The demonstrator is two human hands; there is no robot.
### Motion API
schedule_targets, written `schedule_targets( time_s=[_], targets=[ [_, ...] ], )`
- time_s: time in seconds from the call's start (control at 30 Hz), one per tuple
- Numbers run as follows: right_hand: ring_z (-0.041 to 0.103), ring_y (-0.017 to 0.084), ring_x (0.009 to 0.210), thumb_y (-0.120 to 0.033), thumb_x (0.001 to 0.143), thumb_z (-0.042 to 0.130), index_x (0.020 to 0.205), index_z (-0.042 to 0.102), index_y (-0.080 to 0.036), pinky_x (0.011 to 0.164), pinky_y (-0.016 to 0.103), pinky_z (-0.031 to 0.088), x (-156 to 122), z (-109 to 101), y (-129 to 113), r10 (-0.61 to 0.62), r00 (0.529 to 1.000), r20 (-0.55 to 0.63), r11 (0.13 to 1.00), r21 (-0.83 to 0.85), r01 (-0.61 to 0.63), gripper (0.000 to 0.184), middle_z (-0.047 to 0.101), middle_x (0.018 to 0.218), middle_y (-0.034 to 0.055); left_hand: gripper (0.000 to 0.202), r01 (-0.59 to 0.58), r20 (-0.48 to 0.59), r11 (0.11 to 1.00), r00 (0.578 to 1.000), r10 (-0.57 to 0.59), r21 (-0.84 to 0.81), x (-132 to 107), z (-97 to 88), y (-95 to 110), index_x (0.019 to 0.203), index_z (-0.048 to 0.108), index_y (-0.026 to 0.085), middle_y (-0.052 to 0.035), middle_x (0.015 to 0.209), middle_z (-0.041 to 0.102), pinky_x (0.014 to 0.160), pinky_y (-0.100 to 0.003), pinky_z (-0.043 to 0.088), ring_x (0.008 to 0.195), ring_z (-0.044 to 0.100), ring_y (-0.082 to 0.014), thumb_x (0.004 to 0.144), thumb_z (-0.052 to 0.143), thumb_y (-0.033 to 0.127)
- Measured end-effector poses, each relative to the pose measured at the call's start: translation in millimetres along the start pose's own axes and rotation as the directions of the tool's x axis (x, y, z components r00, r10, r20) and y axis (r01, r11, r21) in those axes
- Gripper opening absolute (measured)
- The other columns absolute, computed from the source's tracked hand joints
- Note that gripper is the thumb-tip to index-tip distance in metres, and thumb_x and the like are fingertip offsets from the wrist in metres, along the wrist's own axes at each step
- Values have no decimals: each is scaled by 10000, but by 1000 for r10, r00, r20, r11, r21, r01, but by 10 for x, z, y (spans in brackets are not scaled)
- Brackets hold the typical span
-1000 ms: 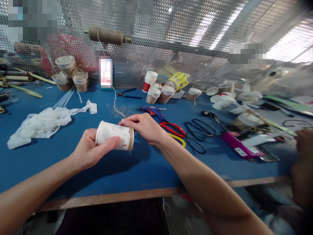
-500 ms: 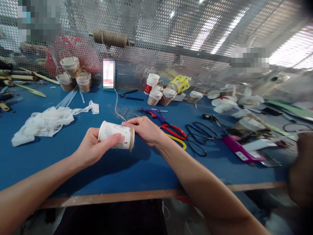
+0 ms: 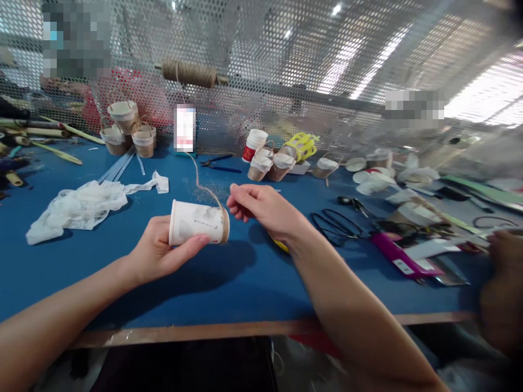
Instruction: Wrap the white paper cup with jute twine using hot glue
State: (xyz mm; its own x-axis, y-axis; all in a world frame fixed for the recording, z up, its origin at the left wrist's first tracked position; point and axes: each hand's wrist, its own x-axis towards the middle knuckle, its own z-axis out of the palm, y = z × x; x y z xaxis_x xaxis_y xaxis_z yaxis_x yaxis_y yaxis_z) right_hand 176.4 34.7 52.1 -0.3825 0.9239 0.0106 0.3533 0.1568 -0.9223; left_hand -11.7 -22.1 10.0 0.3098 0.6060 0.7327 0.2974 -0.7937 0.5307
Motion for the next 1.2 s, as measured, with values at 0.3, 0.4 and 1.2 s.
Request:
schedule_targets(
  time_s=[0.3,0.4,1.2],
  targets=[
    [474,64,583,-357,759,562,761,541,-145,539,201,369,-236,33,11,-64,974,216,997,66,50,213,548,661,-20,159,-64,86,994,995,57,87,-8,21,-105,878,658,153,-75,905,709,742,-241,511,830,652,-164,758,558,124],
    [469,64,599,-283,716,610,762,534,-149,570,209,366,-244,76,89,-103,984,146,993,77,92,161,542,676,-29,179,-41,119,994,992,28,102,-6,28,-140,915,657,139,-88,939,702,776,-248,500,873,642,-169,769,553,140],
    [462,100,661,-198,743,567,688,479,-182,647,247,387,-294,294,255,-356,931,85,898,-245,366,105,503,695,-23,282,739,459,177,568,-684,-650,62,13,-222,857,697,137,-46,726,693,617,-189,412,638,571,-111,658,688,337]
  ],
)
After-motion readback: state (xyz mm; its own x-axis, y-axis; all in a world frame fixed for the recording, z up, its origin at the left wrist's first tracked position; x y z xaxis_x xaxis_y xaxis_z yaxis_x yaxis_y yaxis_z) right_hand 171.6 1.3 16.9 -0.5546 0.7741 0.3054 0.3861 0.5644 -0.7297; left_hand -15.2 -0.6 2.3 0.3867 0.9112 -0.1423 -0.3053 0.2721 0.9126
